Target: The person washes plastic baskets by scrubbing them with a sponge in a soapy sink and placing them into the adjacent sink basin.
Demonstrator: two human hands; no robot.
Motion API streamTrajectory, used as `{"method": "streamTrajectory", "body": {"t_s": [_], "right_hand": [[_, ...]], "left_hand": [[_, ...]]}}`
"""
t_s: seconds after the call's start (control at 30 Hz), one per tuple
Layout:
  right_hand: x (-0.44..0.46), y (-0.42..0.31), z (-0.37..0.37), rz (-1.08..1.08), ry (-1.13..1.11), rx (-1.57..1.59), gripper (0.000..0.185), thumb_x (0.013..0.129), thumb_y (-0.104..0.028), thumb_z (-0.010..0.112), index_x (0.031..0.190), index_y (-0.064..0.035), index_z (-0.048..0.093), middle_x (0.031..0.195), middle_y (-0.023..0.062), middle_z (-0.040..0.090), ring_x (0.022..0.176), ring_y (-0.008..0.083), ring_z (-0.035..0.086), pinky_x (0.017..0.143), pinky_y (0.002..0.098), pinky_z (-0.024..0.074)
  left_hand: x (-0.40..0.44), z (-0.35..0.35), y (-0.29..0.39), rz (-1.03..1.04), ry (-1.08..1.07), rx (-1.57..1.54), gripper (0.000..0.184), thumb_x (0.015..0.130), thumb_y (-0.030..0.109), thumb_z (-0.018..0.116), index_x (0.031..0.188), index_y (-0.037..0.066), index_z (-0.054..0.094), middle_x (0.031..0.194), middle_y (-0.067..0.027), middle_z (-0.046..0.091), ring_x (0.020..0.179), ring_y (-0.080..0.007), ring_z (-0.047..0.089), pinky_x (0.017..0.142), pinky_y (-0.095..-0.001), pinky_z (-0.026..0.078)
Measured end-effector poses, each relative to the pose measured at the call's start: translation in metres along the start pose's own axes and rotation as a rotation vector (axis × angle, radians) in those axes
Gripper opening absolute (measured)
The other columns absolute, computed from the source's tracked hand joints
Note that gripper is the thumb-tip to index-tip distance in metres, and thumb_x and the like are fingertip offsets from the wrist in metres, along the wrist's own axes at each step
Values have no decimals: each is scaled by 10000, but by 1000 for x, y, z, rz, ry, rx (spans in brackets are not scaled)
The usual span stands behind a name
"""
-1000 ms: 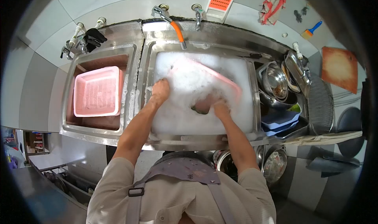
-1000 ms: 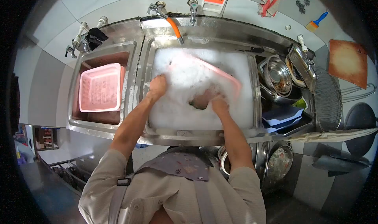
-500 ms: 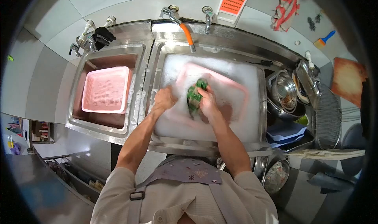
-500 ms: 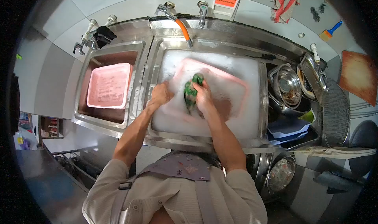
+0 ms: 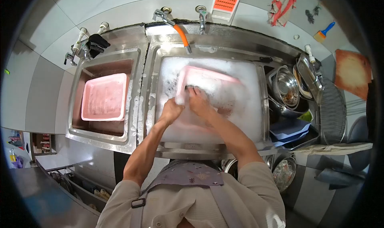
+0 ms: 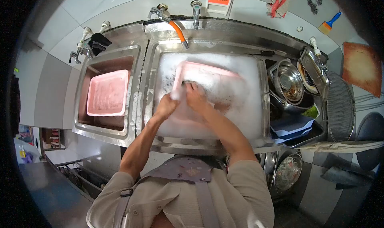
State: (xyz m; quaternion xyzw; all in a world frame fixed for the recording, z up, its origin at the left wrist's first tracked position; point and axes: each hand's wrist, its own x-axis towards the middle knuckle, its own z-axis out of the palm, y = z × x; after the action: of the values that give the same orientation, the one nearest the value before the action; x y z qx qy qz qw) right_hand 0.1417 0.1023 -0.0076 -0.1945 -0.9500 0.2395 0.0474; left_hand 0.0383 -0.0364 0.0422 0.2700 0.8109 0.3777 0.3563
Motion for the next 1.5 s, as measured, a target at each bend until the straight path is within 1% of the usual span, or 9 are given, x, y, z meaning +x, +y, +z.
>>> {"method": "streamTrajectory", "body": {"t_s": [0.17,0.27,0.53,0.7,0.77,1.03,1.1,1.33,1.5], "right_hand": [[7,24,-18,20,-163,-245,443,887,-94,532,1310,33,505,1315,173,560,1182,311,564,1010,471,451],[-8,57,9,-39,148,-285,394,898,-101,518,1273,19,541,1277,195,589,1127,341,603,976,473,476],[-45,91,-13,675,-151,-125,379,927,-135,450,1204,84,588,1160,279,636,1020,388,648,909,470,508],[-23,75,-9,427,-183,-149,467,940,-225,471,1230,138,525,1136,283,645,992,392,661,872,487,518],[5,10,-16,741,135,146,556,927,-295,512,1253,153,461,1101,288,651,974,403,659,859,499,517],[-8,-55,8,383,120,317,391,873,-216,584,1160,44,530,1061,293,644,1008,441,622,882,521,486],[-35,-46,-7,114,-185,368,363,856,-227,604,1144,-8,577,1066,239,662,998,410,632,876,504,492],[-76,36,-46,65,-403,11,382,806,-81,623,1188,-69,617,992,228,676,943,374,652,844,466,515],[-65,112,-18,314,-94,-175,321,826,-52,558,1128,18,639,985,250,676,931,395,662,811,464,528]], "left_hand": [[-1,21,-21,40,99,-295,319,772,67,632,1072,-43,648,884,-135,705,786,-196,661,748,-335,522],[-13,16,-13,23,123,-317,305,793,12,572,1088,-32,633,905,-74,686,780,-156,624,726,-324,506],[-34,7,-6,88,112,-385,305,781,23,566,1074,-35,628,818,-39,655,685,-117,574,641,-287,477],[-31,6,-5,151,16,-391,277,794,40,563,1054,-19,639,770,-11,627,661,-91,540,619,-279,457],[-26,5,-7,175,6,-363,290,800,52,569,1074,-20,632,783,-10,624,661,-89,537,613,-278,456],[-19,-17,0,179,18,-373,204,872,135,587,979,-15,673,819,-29,667,764,-112,573,724,-289,474],[-19,-23,8,210,31,-343,217,873,140,588,990,-22,673,835,-41,675,780,-121,582,746,-294,479],[-13,-46,1,115,42,-200,257,876,155,621,1035,-42,667,895,-66,693,838,-144,604,793,-307,478],[-12,-51,-7,133,5,-313,263,878,176,623,1036,-30,668,871,-51,678,800,-139,591,778,-300,473]]}}
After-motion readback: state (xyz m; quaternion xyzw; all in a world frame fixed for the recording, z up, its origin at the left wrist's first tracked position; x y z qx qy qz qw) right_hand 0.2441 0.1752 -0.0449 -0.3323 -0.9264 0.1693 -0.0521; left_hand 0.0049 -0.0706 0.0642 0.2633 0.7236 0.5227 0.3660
